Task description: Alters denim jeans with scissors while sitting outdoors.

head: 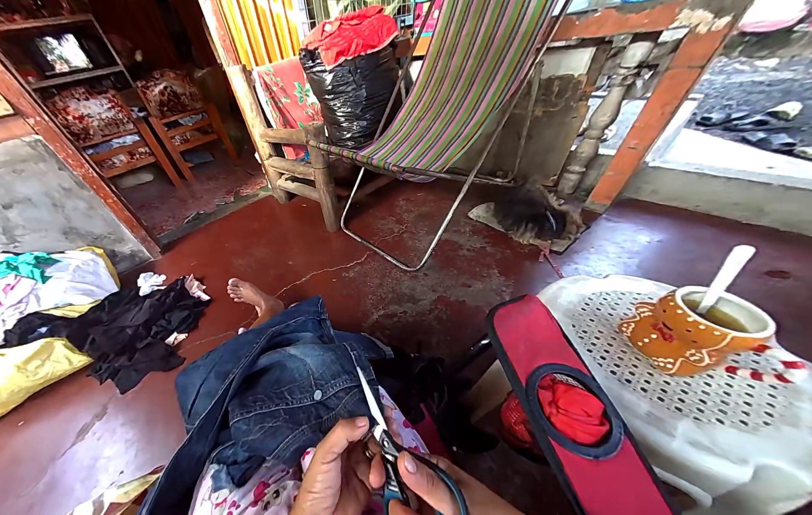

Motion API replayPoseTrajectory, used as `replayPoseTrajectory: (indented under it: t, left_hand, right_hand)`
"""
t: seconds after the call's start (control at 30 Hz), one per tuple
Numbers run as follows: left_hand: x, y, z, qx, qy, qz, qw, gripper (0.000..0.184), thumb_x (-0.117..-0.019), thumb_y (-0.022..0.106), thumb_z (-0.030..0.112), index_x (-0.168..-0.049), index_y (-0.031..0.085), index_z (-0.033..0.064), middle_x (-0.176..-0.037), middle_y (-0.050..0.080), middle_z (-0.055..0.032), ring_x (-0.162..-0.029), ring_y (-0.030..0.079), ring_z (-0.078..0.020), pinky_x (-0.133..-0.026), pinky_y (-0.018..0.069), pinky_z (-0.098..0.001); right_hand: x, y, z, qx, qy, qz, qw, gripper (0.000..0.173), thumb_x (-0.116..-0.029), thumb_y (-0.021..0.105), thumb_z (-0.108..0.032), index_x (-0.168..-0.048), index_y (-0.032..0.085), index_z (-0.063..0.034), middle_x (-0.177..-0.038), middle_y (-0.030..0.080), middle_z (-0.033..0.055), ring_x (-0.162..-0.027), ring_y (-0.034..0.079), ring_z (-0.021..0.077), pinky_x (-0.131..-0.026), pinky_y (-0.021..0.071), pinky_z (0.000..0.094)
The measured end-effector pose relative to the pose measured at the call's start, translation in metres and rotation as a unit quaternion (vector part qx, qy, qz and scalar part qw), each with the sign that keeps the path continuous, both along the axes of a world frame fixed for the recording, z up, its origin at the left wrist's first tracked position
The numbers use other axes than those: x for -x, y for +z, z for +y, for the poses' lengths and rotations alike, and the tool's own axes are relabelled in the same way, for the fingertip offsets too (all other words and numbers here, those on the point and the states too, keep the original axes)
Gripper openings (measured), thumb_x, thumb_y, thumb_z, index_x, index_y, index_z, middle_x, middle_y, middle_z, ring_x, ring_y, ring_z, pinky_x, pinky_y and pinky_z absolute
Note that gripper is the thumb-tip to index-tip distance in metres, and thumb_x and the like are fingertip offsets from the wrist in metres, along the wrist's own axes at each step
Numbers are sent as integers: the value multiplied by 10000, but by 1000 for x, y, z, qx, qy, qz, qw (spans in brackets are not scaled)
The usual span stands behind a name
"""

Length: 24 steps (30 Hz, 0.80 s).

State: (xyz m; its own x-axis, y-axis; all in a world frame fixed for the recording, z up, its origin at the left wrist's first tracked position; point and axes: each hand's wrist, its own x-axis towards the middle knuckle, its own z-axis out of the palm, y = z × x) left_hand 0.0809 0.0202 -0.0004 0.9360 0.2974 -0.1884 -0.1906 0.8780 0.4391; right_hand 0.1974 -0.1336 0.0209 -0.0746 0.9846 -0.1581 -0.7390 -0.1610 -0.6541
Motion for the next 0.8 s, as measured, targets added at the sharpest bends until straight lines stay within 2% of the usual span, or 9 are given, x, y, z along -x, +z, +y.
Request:
replayPoseTrajectory:
  t: [0.1,0.17,0.27,0.4,0.53,0.6,0.7,0.73,0.8]
  left_hand:
    - [-5,0,-2,-76,11,95,993,242,-935,584,157,-1049,685,-31,-818,666,-95,-649,620,-114,-624,555,-246]
    - [-3,4,-4,-104,15,127,986,188,-951,579,136,-998,681,-15,-743,629,-51,-663,614,-114,-668,555,-261]
    - [-5,7,-4,-115,34,147,982,132,-951,606,89,-946,687,-15,-778,658,-72,-745,645,-141,-769,564,-304]
    - [-8,10,-5,-128,39,170,976,125,-961,627,81,-884,694,8,-783,676,-71,-755,654,-137,-774,563,-302]
    - [-9,9,-6,-140,62,179,972,127,-951,650,71,-859,696,-5,-780,678,-83,-751,655,-151,-774,565,-317]
    - [-9,9,-7,-141,82,186,969,129,-957,656,89,-926,689,-32,-838,690,-116,-797,666,-176,-811,568,-335]
    - [-11,11,-6,-126,136,210,960,320,-998,644,173,-1209,620,-66,-1083,699,-197,-953,707,-255,-896,593,-392]
    - [-11,11,-6,-122,160,219,955,340,-995,653,163,-1239,604,-68,-1112,693,-205,-970,705,-273,-897,592,-404]
    - [-12,10,-6,-119,197,245,942,300,-957,696,88,-1191,621,-84,-1057,711,-202,-905,715,-270,-842,607,-395]
  right_hand:
    - [0,4,-1,29,-43,-101,993,403,-1061,518,-452,-1213,622,-93,-844,670,44,-683,666,126,-556,564,263]
    - [0,5,1,44,-59,-173,982,418,-1042,555,-457,-1221,634,-86,-863,696,63,-706,685,148,-547,562,271]
    - [0,2,5,62,-77,-237,966,464,-1000,606,-509,-1207,633,-94,-872,706,71,-695,682,151,-505,528,251]
    - [-3,0,6,81,-81,-254,960,480,-988,612,-526,-1207,627,-100,-862,701,74,-693,688,160,-479,521,247]
    - [-7,-9,5,77,-95,-304,945,445,-947,687,-505,-1134,661,-101,-751,663,44,-567,630,129,-427,481,235]
    - [-10,-9,4,79,-86,-319,941,424,-942,700,-495,-1122,653,-114,-732,658,23,-558,624,115,-427,477,230]
    - [-10,-10,5,71,-80,-323,940,391,-947,703,-455,-1122,642,-111,-723,659,16,-561,626,115,-441,484,243]
    - [-10,-10,5,66,-78,-323,941,383,-955,698,-444,-1129,639,-108,-724,659,16,-563,625,113,-446,484,243]
    - [-10,-12,6,66,-77,-321,942,380,-968,687,-431,-1153,637,-103,-738,663,21,-579,627,117,-463,490,249]
